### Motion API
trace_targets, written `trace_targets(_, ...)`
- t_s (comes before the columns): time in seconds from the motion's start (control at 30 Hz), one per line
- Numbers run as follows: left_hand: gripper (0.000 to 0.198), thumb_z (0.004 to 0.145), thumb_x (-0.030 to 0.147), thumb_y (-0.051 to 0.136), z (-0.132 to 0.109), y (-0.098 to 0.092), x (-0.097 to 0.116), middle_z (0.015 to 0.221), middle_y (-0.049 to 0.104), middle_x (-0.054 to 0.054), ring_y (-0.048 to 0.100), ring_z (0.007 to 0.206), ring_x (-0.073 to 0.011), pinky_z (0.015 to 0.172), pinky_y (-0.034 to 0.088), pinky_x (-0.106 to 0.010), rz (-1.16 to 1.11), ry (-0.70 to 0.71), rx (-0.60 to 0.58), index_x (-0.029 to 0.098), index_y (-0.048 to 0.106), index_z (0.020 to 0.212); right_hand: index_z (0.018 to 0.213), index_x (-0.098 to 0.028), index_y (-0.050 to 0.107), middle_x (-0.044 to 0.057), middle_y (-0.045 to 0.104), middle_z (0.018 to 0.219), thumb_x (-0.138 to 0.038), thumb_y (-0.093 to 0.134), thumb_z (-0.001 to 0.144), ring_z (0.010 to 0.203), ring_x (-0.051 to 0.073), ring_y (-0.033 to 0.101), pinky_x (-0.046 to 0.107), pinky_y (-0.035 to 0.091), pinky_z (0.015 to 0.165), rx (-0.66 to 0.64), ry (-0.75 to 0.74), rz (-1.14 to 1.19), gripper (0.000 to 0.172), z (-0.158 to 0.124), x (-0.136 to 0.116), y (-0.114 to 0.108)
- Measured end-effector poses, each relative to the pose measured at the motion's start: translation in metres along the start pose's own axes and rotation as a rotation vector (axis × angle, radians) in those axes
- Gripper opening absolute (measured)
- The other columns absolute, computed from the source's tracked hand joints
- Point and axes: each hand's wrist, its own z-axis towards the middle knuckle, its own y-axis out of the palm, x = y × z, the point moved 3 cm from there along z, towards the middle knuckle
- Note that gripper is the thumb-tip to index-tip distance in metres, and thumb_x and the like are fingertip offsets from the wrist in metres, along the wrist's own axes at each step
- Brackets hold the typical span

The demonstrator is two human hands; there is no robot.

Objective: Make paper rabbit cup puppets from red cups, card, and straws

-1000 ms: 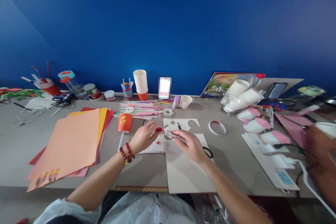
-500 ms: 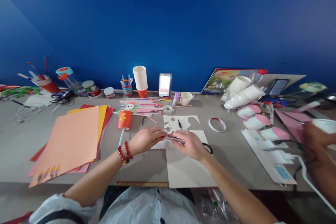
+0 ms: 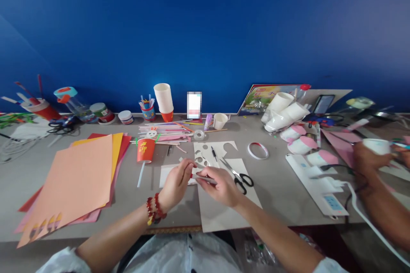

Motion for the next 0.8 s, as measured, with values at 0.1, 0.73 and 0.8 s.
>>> trace_targets(0.1,0.036,0.102,0.044,0.028,-0.005,0.001,0.006,0.052,0.042,0.007,0.043,0.045,-0.0118,0.053,0.039,-0.024,-0.034,0.000,0.008,0.020,0.055,0.102,0.086,-0.023,0.060,0.003,0.071,0.077,-0.034,0.055,0.095,0.068,0.017,0.065,0.026,0.047,0.064,0.053,0.006,0.053,0.015,-0.008,-0.001,0.007)
trace_targets(0.73,0.029,0.096,0.042,0.045,-0.020,-0.131,-0.044,0.091,0.065,-0.005,0.060,0.072,-0.0156,0.065,0.048,-0.027,0.462,0.024,0.490,0.020,0.063,0.100,0.111,-0.019,0.070,0.012,0.074,0.105,-0.024,0.052,0.091,0.105,0.029,0.063,0.043,0.051,0.089,0.107,0.062,-0.556,0.028,0.062,0.151,-0.061)
trace_targets(0.8,0.034,0.093,0.048,0.048,-0.023,-0.148,-0.057,0.095,0.064,-0.005,0.059,0.070,-0.0153,0.063,0.048,-0.027,0.527,-0.068,0.577,0.020,0.059,0.108,0.114,-0.021,0.069,0.011,0.073,0.111,-0.026,0.051,0.093,0.111,0.029,0.061,0.044,0.051,0.093,0.114,0.013,-0.532,0.028,0.058,0.136,-0.050)
